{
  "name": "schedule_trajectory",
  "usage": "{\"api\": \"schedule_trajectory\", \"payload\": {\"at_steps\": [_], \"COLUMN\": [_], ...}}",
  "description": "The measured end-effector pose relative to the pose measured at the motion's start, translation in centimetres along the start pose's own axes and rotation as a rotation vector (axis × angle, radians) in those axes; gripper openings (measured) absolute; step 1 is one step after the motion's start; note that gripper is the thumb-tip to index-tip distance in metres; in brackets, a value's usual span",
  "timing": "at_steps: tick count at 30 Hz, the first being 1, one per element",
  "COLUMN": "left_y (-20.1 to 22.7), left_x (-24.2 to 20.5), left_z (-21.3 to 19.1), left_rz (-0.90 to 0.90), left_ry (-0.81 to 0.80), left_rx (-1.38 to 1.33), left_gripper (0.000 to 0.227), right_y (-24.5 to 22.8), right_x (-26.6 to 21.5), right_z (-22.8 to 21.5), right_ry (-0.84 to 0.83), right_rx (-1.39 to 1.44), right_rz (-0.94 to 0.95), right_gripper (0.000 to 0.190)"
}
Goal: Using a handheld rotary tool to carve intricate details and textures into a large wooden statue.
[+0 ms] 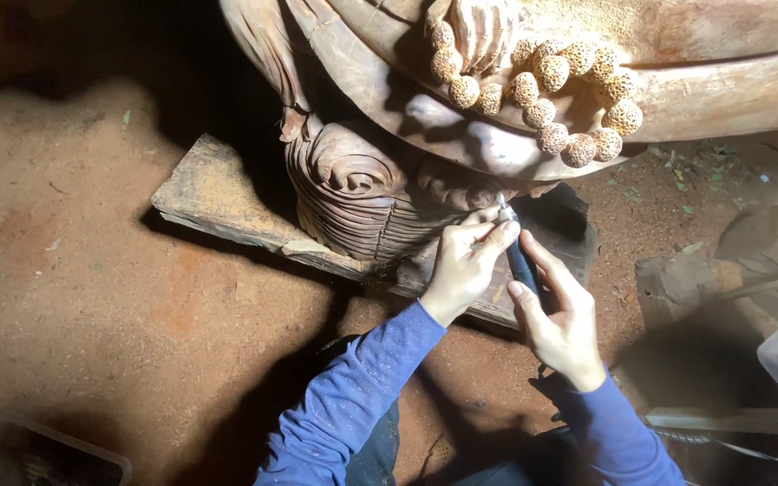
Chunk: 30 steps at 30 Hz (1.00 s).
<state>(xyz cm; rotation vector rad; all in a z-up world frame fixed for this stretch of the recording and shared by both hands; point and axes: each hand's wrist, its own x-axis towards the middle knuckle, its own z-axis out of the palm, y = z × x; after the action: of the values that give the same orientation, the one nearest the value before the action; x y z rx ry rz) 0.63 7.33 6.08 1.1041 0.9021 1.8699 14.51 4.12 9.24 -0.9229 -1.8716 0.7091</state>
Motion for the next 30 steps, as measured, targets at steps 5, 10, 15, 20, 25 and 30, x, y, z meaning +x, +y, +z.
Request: {"api": "schedule_trajectory", "payload": {"at_steps": [5, 10, 15, 20, 25, 30], "left_y": [-0.8, -0.9, -2.7, -1.2, -0.8, -1.6], "left_x": [0.1, 0.3, 0.6, 0.6, 0.5, 0.6], "left_z": [-0.8, -1.5, -2.3, -2.8, -3.2, -4.0], "left_rz": [0.016, 0.062, 0.125, 0.126, 0.121, 0.150], "left_ry": [-0.043, -0.079, -0.114, -0.130, -0.129, -0.135], "left_rx": [0.076, 0.148, 0.205, 0.226, 0.239, 0.293], "left_gripper": [0.030, 0.030, 0.029, 0.031, 0.029, 0.027], "right_y": [1.8, 3.7, 4.4, 5.2, 5.9, 6.2], "right_x": [-0.9, -1.7, -2.5, -3.0, -3.3, -3.7], "right_z": [1.3, 2.9, 4.5, 6.7, 9.0, 11.6], "right_ry": [0.065, 0.122, 0.167, 0.205, 0.238, 0.279], "right_rx": [0.070, 0.177, 0.260, 0.376, 0.492, 0.637], "right_rz": [-0.004, 0.002, -0.017, -0.022, -0.028, -0.048], "right_gripper": [0.053, 0.055, 0.056, 0.057, 0.059, 0.060]}}
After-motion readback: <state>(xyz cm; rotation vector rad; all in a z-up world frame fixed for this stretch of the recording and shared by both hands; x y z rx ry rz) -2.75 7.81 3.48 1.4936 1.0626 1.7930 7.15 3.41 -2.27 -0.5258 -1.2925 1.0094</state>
